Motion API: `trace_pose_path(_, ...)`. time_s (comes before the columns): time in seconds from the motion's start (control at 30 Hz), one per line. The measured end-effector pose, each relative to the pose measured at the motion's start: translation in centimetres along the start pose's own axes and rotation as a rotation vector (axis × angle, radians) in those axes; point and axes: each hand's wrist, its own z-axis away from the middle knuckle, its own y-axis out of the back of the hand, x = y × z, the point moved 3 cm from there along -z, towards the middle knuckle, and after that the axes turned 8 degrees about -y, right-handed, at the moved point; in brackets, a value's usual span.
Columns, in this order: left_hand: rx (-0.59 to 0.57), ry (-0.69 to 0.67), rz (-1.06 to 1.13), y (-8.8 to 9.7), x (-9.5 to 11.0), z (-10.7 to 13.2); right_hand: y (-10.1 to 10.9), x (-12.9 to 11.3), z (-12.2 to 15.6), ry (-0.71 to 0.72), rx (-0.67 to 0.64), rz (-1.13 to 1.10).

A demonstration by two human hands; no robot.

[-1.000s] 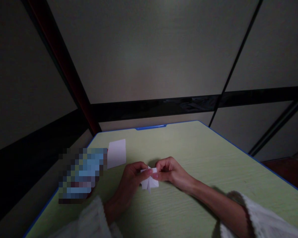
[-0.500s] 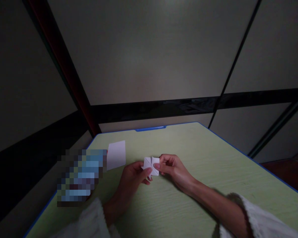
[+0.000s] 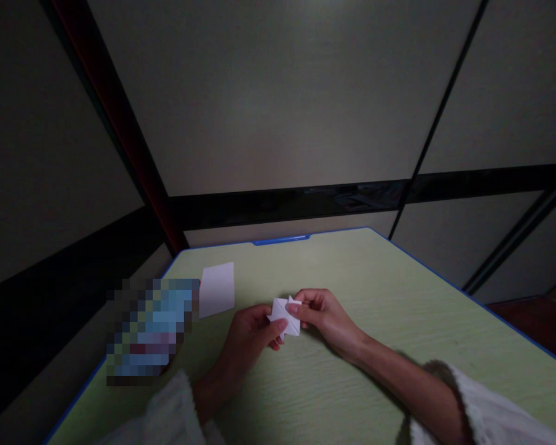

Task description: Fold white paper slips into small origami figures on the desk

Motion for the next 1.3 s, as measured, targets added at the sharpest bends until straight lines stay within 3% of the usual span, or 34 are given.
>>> trace_pose_path(0.9,-0.066,-0.026,-0.025,-0.08,0.08,0.25,-0.16,0.13,0.0,-0.04,-0.092,-0.007)
trace_pose_path(1.1,-0.06,-0.016,-0.031,-0.23,0.63,0.39,-0.32,0.23,0.14,-0.045,-0.102,-0.013)
trace_pose_path(1.3,-0.018,-0.025,-0.044,0.02,-0.06,0.09,-0.1,0.36,0.0,-0.02,-0.053,-0.035)
